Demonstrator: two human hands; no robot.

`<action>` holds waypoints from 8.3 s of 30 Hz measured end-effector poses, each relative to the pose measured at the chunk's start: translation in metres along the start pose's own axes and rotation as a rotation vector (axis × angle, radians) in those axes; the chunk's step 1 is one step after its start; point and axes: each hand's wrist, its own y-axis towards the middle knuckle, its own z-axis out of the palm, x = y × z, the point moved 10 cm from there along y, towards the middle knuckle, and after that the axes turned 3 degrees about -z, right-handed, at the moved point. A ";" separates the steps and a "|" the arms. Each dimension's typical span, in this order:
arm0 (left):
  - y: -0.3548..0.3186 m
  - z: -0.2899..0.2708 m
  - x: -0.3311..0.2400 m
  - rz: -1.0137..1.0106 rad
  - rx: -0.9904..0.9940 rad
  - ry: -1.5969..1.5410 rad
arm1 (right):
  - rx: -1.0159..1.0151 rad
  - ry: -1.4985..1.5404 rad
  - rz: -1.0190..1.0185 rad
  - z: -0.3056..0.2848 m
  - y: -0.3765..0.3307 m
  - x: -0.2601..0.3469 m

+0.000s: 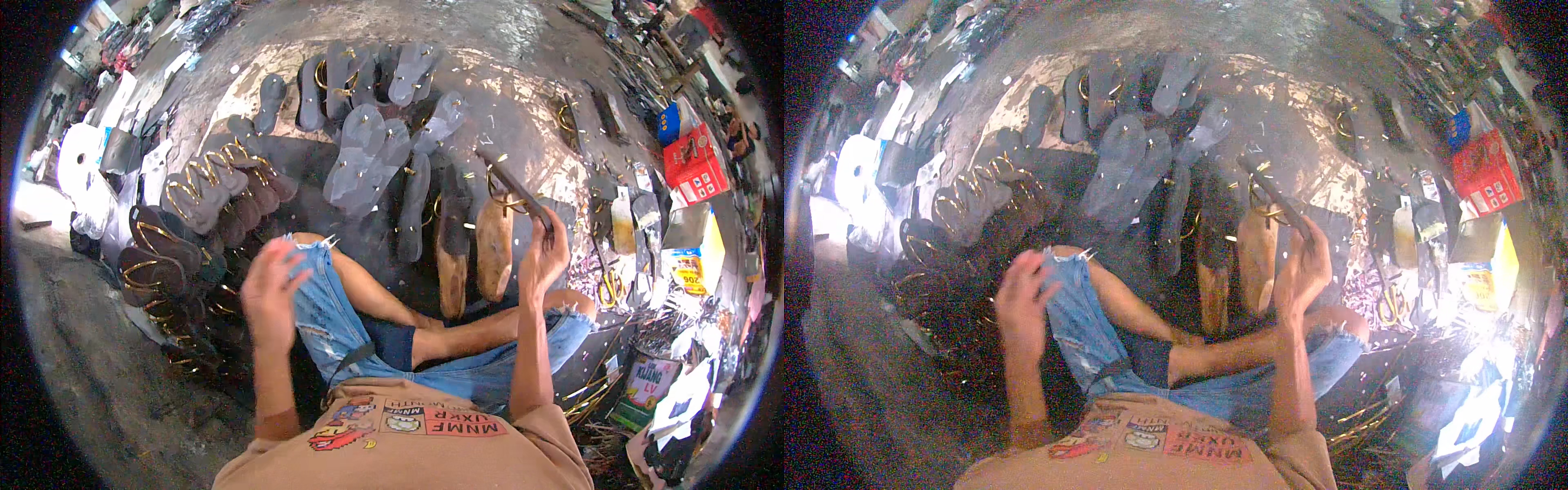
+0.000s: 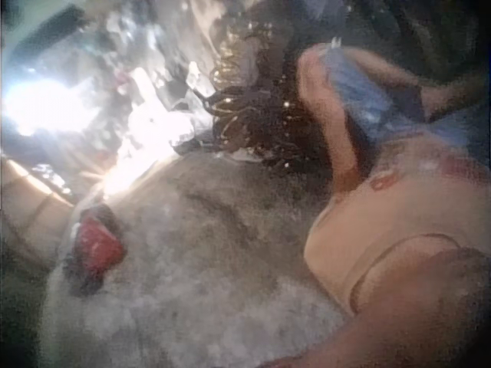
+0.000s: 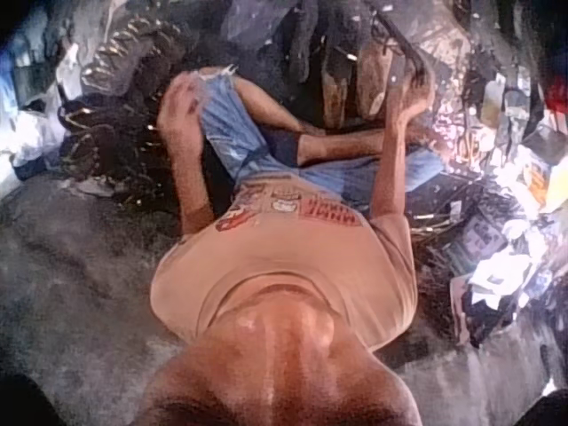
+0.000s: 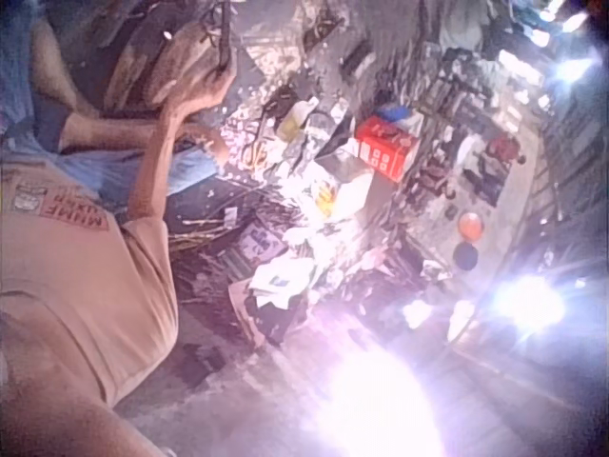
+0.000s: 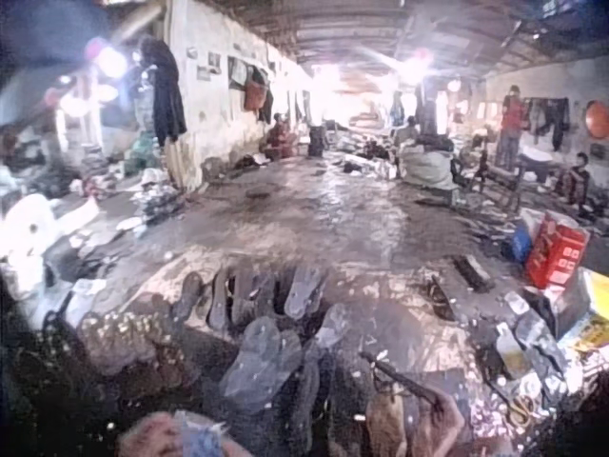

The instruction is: The person sits on the ground and repeatedly picks up a dark sandal sole and a gold-colored strap. They align the strap with the sole and press it into place, then set the assembled sandal aside. This process is repeated for multiple sandals.

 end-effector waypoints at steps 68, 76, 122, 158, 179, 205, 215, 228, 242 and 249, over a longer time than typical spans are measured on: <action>0.019 0.170 0.003 -0.213 0.776 -0.306 | 0.132 -0.503 0.032 0.011 -0.011 -0.084; 0.094 0.157 0.035 -0.311 0.478 -0.693 | 0.405 0.680 0.721 0.037 -0.084 -0.082; -0.135 0.114 0.089 -0.996 0.414 -0.468 | 1.029 0.393 0.593 0.021 -0.208 0.080; -0.080 0.151 0.029 0.102 0.667 0.750 | 0.860 0.966 1.129 0.009 -0.221 0.059; -0.091 0.163 0.179 -0.603 0.804 -0.189 | 0.842 0.986 0.584 0.035 -0.156 0.120; -0.007 0.150 -0.001 0.405 0.564 0.780 | 0.480 0.007 0.140 0.030 -0.041 -0.013; -0.026 0.024 0.056 -0.214 0.482 0.569 | 0.926 0.386 0.310 0.125 -0.085 0.022; 0.060 -0.314 -0.084 0.456 -0.451 -0.356 | 0.621 -0.495 -0.251 0.184 -0.073 -0.015; -0.004 0.166 -0.005 0.167 0.393 -0.182 | 0.411 0.622 0.445 0.032 -0.081 0.016; -0.076 0.221 -0.060 0.499 0.864 0.304 | 0.463 0.639 0.174 0.022 -0.085 0.089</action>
